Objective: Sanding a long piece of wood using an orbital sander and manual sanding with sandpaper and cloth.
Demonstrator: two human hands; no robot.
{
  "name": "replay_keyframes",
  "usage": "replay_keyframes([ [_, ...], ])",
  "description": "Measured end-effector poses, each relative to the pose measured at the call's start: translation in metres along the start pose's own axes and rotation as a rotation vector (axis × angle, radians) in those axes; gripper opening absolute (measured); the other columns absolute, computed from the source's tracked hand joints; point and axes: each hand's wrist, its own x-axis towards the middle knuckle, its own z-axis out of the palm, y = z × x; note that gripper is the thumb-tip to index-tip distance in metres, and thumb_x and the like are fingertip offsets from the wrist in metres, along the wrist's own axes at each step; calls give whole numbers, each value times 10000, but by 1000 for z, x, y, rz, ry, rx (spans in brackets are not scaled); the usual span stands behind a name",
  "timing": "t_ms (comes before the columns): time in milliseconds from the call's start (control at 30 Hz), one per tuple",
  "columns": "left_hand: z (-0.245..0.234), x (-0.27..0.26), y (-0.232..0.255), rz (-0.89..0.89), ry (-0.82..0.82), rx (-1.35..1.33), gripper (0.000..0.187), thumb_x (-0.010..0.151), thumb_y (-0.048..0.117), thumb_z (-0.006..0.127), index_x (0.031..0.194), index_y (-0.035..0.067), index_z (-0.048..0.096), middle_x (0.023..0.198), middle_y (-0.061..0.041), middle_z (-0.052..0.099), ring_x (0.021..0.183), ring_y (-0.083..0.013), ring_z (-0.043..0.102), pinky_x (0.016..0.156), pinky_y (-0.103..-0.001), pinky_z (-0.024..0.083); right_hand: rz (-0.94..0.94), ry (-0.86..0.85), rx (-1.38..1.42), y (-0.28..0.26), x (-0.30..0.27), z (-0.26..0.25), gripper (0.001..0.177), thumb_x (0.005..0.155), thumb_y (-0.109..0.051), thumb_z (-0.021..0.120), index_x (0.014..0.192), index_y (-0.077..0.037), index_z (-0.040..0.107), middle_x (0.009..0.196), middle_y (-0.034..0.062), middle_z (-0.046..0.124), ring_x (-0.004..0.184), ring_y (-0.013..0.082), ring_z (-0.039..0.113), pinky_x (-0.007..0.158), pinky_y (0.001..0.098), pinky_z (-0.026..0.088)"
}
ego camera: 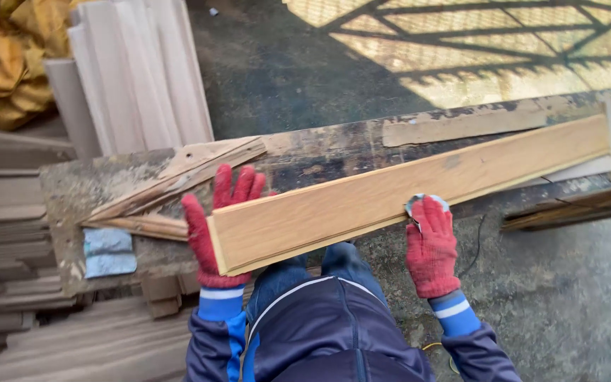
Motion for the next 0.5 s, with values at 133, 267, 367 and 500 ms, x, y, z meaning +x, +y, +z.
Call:
replay_keyframes([
  [133,3,2,0,-5,-61,25,754,956,707,464,1500,191,543,1502,-182,563,1431,-346,505,1204,-616,360,-332,51,74,-117,28,16,515,1047,-364,484,1413,-16,591,1423,244,597,1364,443,526,1217,557,340],
  [267,19,-7,2,-23,-54,103,729,968,705,436,1492,210,547,1502,-137,575,1427,-305,514,1206,-577,366,-695,-90,302,-242,47,27,593,982,-419,574,1431,-31,557,1477,209,559,1411,415,493,1238,581,322],
  [367,6,-5,8,-45,-182,90,782,968,724,415,1549,204,460,1552,-145,511,1483,-315,434,1253,-561,304,-747,-245,303,-233,48,17,677,902,-325,675,1497,-62,486,1569,175,452,1485,360,395,1277,555,250],
  [500,18,-5,4,0,-6,92,825,895,753,450,1495,195,545,1491,-181,576,1427,-357,512,1217,-625,347,-499,16,-9,-96,43,25,489,1075,-331,413,1467,-84,568,1529,178,539,1451,355,465,1277,508,262],
])
